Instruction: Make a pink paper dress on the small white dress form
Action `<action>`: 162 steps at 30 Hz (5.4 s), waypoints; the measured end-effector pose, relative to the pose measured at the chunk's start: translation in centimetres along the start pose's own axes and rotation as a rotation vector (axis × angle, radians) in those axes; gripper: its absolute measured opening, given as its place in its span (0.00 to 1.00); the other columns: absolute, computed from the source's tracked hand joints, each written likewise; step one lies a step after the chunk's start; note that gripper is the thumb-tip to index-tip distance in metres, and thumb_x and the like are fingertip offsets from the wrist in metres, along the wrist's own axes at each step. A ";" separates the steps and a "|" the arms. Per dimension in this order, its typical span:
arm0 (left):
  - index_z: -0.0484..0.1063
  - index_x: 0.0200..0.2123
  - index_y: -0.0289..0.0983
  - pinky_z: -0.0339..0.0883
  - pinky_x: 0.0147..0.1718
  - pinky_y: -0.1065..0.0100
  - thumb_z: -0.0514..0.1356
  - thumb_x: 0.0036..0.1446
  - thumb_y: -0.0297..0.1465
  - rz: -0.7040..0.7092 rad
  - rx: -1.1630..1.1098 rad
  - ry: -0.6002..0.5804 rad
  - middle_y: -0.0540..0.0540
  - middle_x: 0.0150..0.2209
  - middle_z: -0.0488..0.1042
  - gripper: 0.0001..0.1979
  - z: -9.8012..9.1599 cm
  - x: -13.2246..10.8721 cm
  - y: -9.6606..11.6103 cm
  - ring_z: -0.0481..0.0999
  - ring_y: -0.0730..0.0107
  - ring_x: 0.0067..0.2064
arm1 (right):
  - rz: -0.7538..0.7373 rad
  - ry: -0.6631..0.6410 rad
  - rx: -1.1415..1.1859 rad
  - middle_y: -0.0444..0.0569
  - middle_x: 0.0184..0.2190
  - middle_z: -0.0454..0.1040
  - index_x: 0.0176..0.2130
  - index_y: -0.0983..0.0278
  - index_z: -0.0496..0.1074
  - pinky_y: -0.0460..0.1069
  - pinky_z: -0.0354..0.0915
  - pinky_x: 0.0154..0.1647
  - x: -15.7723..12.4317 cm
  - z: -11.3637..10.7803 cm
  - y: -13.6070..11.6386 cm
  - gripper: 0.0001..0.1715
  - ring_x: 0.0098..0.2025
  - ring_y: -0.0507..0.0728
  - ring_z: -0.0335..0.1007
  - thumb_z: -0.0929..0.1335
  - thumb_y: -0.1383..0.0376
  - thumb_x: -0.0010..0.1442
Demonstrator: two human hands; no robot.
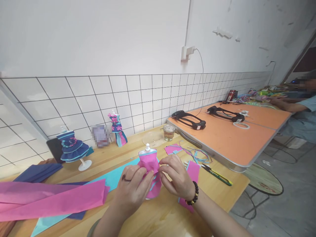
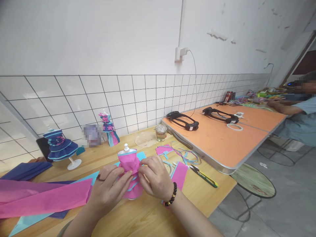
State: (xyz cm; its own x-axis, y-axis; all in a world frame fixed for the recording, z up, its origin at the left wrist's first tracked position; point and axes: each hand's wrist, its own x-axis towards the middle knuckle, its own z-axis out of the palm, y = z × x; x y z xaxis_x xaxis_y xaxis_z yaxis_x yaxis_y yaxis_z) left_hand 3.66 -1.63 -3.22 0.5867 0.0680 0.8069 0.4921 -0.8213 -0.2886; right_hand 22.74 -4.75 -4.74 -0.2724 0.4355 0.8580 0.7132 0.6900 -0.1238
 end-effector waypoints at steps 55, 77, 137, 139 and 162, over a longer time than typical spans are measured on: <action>0.71 0.32 0.36 0.62 0.36 0.62 0.57 0.54 0.23 -0.176 -0.011 -0.030 0.45 0.30 0.72 0.04 -0.4 0.7 0.2 0.68 0.63 0.36 | -0.115 -0.087 -0.097 0.48 0.34 0.72 0.38 0.63 0.69 0.50 0.57 0.33 1.9 -0.4 0.1 0.07 0.32 0.53 0.62 0.65 0.73 0.60; 0.68 0.39 0.36 0.61 0.39 0.59 0.58 0.52 0.21 -0.183 -0.098 -0.075 0.44 0.33 0.74 0.10 -0.7 0.2 -0.5 0.70 0.60 0.39 | -0.084 -0.151 -0.042 0.50 0.32 0.71 0.34 0.65 0.68 0.51 0.57 0.33 2.3 -0.9 -0.1 0.06 0.32 0.54 0.61 0.63 0.69 0.62; 0.71 0.33 0.39 0.63 0.42 0.55 0.61 0.51 0.25 -0.228 -0.072 -0.037 0.40 0.42 0.68 0.05 -1.1 -0.1 -1.0 0.66 0.57 0.44 | -0.051 -0.152 -0.001 0.49 0.32 0.70 0.35 0.64 0.69 0.51 0.57 0.34 2.4 -0.4 -0.7 0.04 0.34 0.54 0.61 0.64 0.69 0.62; 0.71 0.32 0.39 0.62 0.43 0.55 0.60 0.52 0.25 -0.247 -0.090 -0.056 0.41 0.43 0.68 0.04 -1.1 -0.2 -1.1 0.66 0.57 0.45 | -0.046 -0.149 0.006 0.49 0.32 0.70 0.35 0.64 0.69 0.51 0.57 0.34 2.3 -0.3 -0.7 0.04 0.34 0.54 0.61 0.64 0.69 0.62; 0.74 0.29 0.42 0.60 0.48 0.51 0.56 0.57 0.27 -0.510 -0.409 -0.176 0.43 0.51 0.63 0.08 -1.4 -0.1 -1.3 0.62 0.56 0.53 | -0.023 -0.175 -0.020 0.50 0.35 0.70 0.34 0.63 0.67 0.51 0.58 0.35 2.2 -0.5 -0.4 0.04 0.35 0.55 0.62 0.63 0.70 0.60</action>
State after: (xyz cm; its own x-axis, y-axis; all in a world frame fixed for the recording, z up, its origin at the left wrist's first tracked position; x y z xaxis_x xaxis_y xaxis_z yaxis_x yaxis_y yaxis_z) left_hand 2.05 -1.37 -2.14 0.4589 0.5666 0.6844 0.4724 -0.8080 0.3522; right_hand 22.15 -4.35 -2.59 -0.3961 0.5149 0.7602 0.7177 0.6900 -0.0934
